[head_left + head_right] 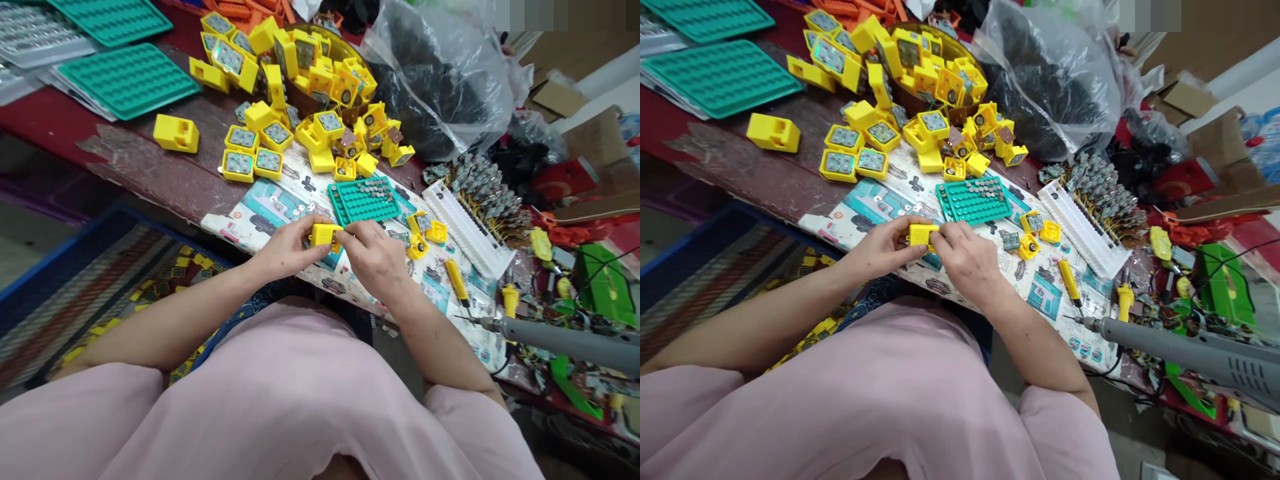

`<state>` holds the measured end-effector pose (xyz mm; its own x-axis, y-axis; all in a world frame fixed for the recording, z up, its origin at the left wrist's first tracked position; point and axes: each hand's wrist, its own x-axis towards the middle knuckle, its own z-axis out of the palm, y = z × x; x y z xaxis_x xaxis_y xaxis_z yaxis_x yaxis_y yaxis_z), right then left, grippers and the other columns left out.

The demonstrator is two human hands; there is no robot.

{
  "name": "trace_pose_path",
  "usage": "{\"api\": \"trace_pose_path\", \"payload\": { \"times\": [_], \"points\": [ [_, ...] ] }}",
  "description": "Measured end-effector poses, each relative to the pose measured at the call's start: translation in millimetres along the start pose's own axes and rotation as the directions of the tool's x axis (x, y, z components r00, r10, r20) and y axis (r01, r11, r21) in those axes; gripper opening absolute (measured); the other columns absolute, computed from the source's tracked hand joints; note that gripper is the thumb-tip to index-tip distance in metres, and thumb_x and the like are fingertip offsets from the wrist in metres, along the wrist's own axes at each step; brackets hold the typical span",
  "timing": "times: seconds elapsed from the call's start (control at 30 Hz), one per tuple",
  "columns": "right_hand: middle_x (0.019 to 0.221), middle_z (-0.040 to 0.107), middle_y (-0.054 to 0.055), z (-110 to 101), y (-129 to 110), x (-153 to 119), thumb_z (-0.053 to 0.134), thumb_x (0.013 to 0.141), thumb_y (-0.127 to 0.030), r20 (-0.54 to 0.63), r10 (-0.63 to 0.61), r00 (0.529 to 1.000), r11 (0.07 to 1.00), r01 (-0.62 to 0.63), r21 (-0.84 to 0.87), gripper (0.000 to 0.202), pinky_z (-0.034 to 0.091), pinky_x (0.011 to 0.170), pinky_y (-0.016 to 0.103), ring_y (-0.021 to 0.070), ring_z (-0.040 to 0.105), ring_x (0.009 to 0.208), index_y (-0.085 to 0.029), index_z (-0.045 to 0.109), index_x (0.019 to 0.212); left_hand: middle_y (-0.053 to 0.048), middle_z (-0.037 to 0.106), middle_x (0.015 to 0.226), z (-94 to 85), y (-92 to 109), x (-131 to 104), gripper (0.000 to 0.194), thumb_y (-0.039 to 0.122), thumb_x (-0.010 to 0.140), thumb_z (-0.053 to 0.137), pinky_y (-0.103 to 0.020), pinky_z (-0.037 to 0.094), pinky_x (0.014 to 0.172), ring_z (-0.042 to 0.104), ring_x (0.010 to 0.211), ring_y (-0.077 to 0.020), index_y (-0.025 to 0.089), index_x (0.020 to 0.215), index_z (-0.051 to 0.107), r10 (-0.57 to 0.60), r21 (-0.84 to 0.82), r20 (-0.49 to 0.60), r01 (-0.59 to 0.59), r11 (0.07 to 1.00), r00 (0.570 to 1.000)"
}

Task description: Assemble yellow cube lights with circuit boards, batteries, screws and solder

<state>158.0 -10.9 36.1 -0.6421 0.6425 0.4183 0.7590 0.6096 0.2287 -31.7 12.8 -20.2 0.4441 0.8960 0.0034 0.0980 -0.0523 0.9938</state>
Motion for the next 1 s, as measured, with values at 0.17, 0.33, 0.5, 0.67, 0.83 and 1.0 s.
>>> {"api": "trace_pose_path", "payload": {
  "times": [0.17, 0.33, 0.5, 0.67, 0.83, 1.0],
  "points": [
    [0.09, 0.069, 0.003, 6, -8, -7, 0.051, 0.096, -0.014, 0.033, 0.102, 0.994, 0.985, -0.106, 0.136, 0.019, 0.04, 0.058, 0.026, 0.0139, 0.06, 0.082, -0.021, 0.069, 0.096, -0.004, 0.065, 0.095, 2.5, -7, -3, 0.046, 0.045, 0.08, 0.065, -0.027, 0.05, 0.07, 0.061, 0.083, -0.0178, 0.015, 0.116, 0.061, -0.025, -0.005, 0.01, 0.025, 1.0, 1.0],
    [0.088, 0.067, 0.005, 17, -23, -11, 0.052, 0.096, -0.021, -0.036, 0.311, 0.95, 0.926, -0.295, 0.237, 0.016, 0.046, 0.067, 0.028, 0.0163, 0.061, 0.083, -0.02, 0.066, 0.09, -0.005, 0.067, 0.1, 5.1, -10, -4, 0.045, 0.043, 0.08, 0.066, -0.028, 0.053, 0.074, 0.064, 0.087, -0.0189, 0.017, 0.117, 0.061, -0.014, -0.013, -0.004, 0.014, 1.0, 1.0],
    [0.098, 0.068, 0.008, 28, -27, -11, 0.059, 0.093, -0.03, -0.061, 0.556, 0.829, 0.722, -0.445, 0.53, 0.012, 0.054, 0.082, 0.033, 0.0182, 0.063, 0.094, -0.02, 0.064, 0.097, -0.006, 0.066, 0.101, 8.9, -4, -5, 0.047, 0.041, 0.079, 0.068, -0.025, 0.053, 0.073, 0.063, 0.085, -0.0165, 0.014, 0.116, 0.058, -0.038, -0.122, -0.006, 0.037, 0.992, 0.999],
    [0.119, 0.071, 0.006, 33, -32, -11, 0.055, 0.093, -0.049, 0.328, 0.639, 0.696, 0.182, -0.551, 0.815, 0.042, 0.058, 0.09, 0.031, 0.0166, 0.068, 0.104, -0.023, 0.061, 0.126, -0.005, 0.064, 0.103, 15.0, -3, -4, 0.042, 0.038, 0.082, 0.068, -0.023, 0.054, 0.075, 0.064, 0.089, -0.0145, 0.017, 0.115, 0.055, 0.072, -0.237, -0.04, -0.079, 0.968, 0.997],
    [0.123, 0.072, 0.003, 32, -39, -12, 0.053, 0.092, -0.054, 0.334, 0.682, 0.65, 0.137, -0.563, 0.815, 0.045, 0.055, 0.1, 0.035, 0.0202, 0.067, 0.115, -0.026, 0.067, 0.124, -0.004, 0.065, 0.108, 22.8, -10, -4, 0.039, 0.034, 0.086, 0.067, -0.021, 0.054, 0.079, 0.065, 0.096, -0.0144, 0.02, 0.12, 0.053, 0.133, -0.263, -0.063, -0.145, 0.954, 0.989],
    [0.122, 0.072, 0.003, 30, -34, -16, 0.054, 0.092, -0.054, 0.323, 0.672, 0.667, 0.222, -0.597, 0.771, 0.045, 0.054, 0.102, 0.037, 0.0222, 0.067, 0.115, -0.026, 0.068, 0.123, -0.001, 0.066, 0.1, 25.7, -9, -5, 0.042, 0.035, 0.081, 0.074, -0.019, 0.053, 0.074, 0.065, 0.089, -0.0124, 0.021, 0.116, 0.054, 0.104, -0.346, -0.065, -0.12, 0.93, 0.992]
  ]
}}
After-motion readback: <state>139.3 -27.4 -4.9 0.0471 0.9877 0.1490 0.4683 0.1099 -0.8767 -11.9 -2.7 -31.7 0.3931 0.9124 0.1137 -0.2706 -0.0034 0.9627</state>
